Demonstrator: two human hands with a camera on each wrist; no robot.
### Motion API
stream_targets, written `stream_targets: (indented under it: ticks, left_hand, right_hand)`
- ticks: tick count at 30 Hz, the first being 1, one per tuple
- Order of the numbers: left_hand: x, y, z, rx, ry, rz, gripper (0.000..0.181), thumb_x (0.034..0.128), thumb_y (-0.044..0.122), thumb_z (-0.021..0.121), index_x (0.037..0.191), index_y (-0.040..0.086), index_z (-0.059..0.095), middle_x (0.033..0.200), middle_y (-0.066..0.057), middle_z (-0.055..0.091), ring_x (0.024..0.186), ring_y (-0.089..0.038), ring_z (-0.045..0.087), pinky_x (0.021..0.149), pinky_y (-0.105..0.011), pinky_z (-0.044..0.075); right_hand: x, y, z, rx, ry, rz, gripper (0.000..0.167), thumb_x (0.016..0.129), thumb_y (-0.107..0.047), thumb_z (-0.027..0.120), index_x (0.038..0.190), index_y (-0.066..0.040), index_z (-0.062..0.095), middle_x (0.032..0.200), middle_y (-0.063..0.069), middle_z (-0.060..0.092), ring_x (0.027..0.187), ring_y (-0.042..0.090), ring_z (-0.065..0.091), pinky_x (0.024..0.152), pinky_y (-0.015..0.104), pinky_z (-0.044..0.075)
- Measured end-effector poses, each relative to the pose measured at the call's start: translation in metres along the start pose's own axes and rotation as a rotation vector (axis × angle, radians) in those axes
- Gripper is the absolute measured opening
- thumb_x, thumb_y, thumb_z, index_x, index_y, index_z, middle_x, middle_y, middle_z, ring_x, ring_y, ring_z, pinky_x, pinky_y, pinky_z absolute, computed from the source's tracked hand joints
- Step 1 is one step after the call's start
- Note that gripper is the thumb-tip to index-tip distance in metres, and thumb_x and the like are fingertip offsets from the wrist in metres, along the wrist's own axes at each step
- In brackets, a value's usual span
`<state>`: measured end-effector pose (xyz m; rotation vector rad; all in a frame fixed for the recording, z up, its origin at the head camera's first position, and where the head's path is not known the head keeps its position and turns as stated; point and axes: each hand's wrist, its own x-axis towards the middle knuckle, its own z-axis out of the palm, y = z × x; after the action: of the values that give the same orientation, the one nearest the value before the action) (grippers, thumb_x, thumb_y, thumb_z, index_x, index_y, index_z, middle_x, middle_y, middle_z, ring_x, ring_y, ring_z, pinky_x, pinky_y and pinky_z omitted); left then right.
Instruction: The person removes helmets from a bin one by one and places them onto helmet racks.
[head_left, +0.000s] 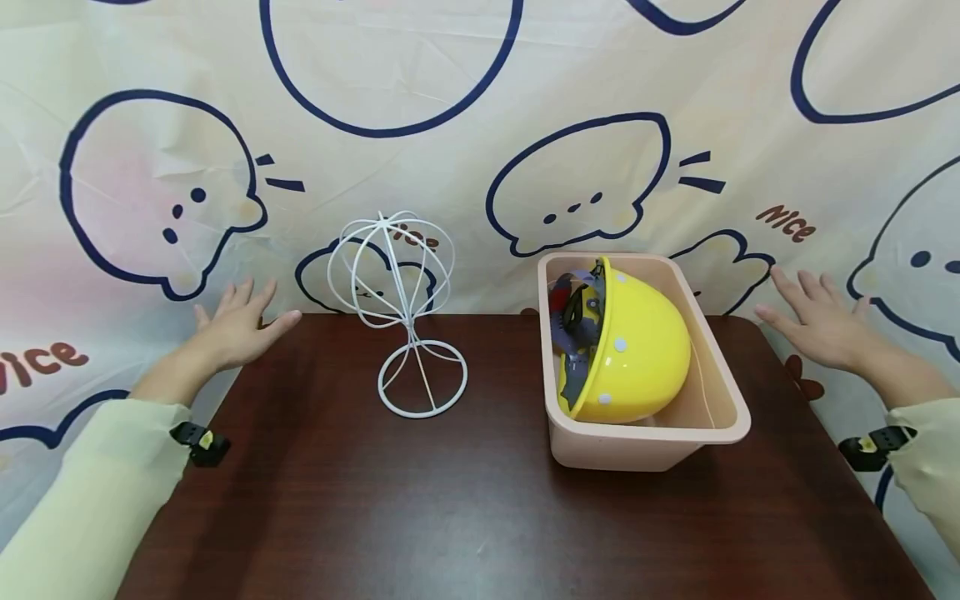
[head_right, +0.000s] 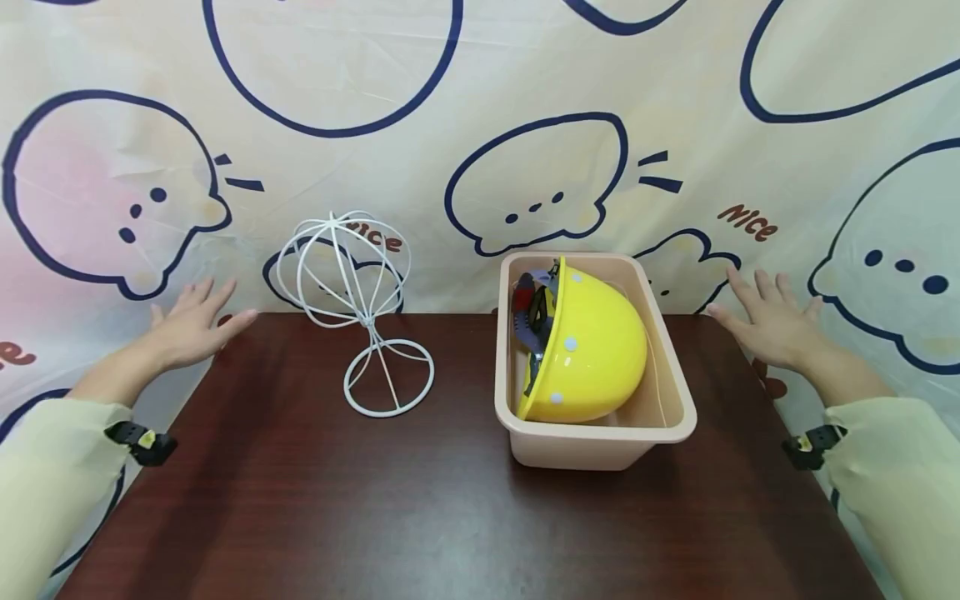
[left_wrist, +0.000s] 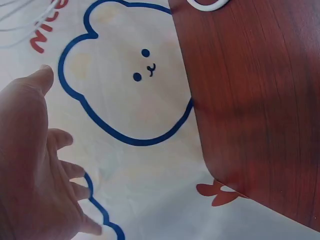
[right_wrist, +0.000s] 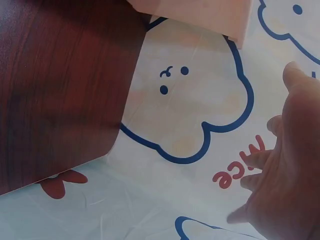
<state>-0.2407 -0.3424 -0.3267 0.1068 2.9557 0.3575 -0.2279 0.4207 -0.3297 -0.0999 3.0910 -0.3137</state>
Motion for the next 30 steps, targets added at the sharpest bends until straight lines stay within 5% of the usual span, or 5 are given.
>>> stream_targets:
  ticks: [6, 11, 20, 26, 30]
  left_hand:
    - [-0.017, 0.006, -0.003, -0.024, 0.008, 0.061, 0.091, 0.1042, 0.062, 0.037, 0.158, -0.009, 0.014, 0.157, -0.044, 0.007, 0.144, -0.062, 0.007, 0.108, -0.083, 0.004]
    - [-0.033, 0.017, -0.006, -0.065, 0.007, 0.124, 0.086, 0.1054, 0.055, 0.043, 0.155, -0.013, 0.022, 0.155, -0.045, 0.017, 0.138, -0.064, 0.025, 0.109, -0.077, 0.023]
    - [-0.054, 0.041, -0.007, -0.117, 0.012, 0.218, 0.072, 0.1054, 0.047, 0.05, 0.151, -0.008, 0.038, 0.153, -0.037, 0.034, 0.14, -0.057, 0.029, 0.11, -0.075, 0.027]
    - [-0.064, 0.061, -0.005, -0.135, 0.011, 0.258, 0.065, 0.1052, 0.045, 0.053, 0.147, -0.004, 0.046, 0.149, -0.034, 0.043, 0.136, -0.055, 0.038, 0.107, -0.075, 0.032]
    - [-0.07, 0.075, -0.007, -0.172, 0.015, 0.297, 0.06, 0.1052, 0.041, 0.054, 0.147, -0.001, 0.049, 0.148, -0.029, 0.046, 0.135, -0.051, 0.044, 0.106, -0.072, 0.037]
  right_hand:
    - [-0.007, -0.002, -0.006, 0.126, -0.039, -0.046, 0.081, 0.11, -0.05, 0.031, 0.158, 0.003, -0.007, 0.156, 0.044, -0.001, 0.143, 0.065, 0.001, 0.104, 0.084, 0.012]
    - [-0.015, -0.005, -0.01, 0.242, -0.089, -0.068, 0.075, 0.111, -0.043, 0.029, 0.158, 0.006, -0.003, 0.159, 0.041, 0.001, 0.143, 0.064, 0.007, 0.104, 0.083, 0.018]
    - [-0.028, -0.016, -0.007, 0.388, -0.165, -0.068, 0.067, 0.112, -0.039, 0.029, 0.156, 0.011, 0.02, 0.146, 0.043, 0.037, 0.126, 0.06, 0.046, 0.093, 0.068, 0.05]
    - [-0.034, -0.024, -0.002, 0.487, -0.198, -0.079, 0.062, 0.112, -0.037, 0.033, 0.154, 0.008, 0.027, 0.14, 0.037, 0.049, 0.108, 0.02, 0.067, 0.081, 0.038, 0.062]
    - [-0.036, -0.028, 0.003, 0.562, -0.226, -0.075, 0.06, 0.112, -0.034, 0.035, 0.154, 0.008, 0.027, 0.138, 0.035, 0.051, 0.098, -0.004, 0.063, 0.08, 0.034, 0.062]
